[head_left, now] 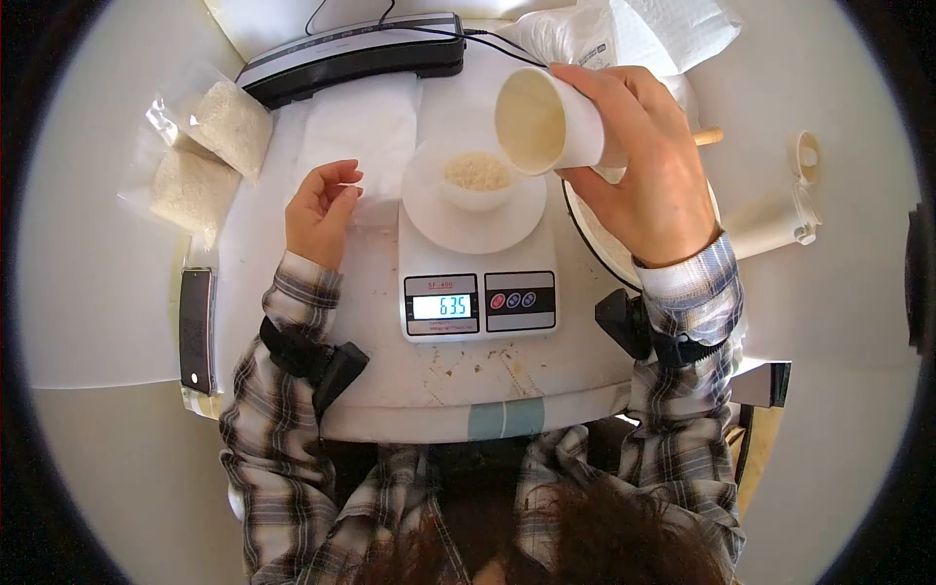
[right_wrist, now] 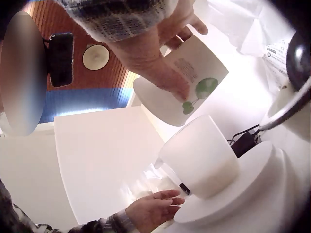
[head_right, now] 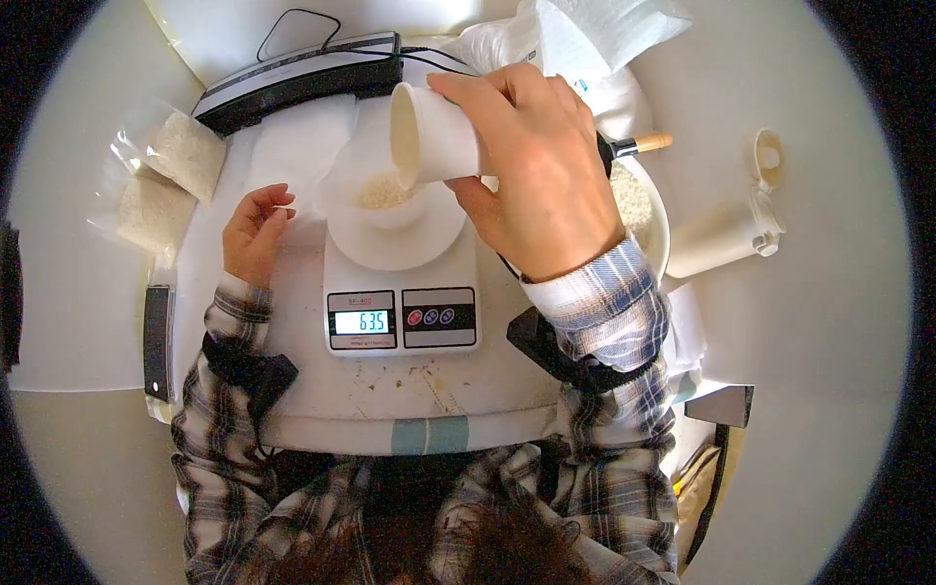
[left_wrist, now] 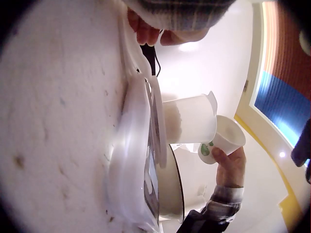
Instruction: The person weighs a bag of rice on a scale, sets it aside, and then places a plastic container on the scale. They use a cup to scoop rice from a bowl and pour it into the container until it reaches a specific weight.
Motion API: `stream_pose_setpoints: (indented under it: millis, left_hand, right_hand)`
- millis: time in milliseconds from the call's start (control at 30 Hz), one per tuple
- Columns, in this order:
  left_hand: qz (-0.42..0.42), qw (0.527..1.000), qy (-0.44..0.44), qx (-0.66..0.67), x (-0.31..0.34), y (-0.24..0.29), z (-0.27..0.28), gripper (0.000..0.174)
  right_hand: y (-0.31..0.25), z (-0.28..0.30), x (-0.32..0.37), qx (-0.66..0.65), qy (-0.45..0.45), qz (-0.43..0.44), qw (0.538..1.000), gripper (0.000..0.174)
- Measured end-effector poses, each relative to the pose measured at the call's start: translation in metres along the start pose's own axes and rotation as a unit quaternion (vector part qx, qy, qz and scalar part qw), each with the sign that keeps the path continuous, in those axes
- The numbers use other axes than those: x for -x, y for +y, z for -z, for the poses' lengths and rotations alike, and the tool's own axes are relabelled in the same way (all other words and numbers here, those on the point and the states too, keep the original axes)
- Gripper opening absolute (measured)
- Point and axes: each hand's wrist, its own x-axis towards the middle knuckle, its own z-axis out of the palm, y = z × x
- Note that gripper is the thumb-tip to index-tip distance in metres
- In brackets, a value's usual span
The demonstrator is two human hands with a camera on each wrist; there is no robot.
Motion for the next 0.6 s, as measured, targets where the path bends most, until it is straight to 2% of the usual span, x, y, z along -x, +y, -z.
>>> stream_pose_setpoints:
  millis: [433,600]
  left_hand:
    - [-0.004,1.0,-0.004,-0.002,-0.0009,0.0005,0.0014,0.029]
    - [-0.016,1.0,-0.004,0.003,-0.0013,-0.002,0.0019,0.029]
  right_hand:
    - [-0.0011,-0.0082,-0.0023,0.033,0.039,0.036,0.998,0.061]
    - [-0.0051,-0.0059,-0.0028,0.054,0.027,0.012,0.998,0.064]
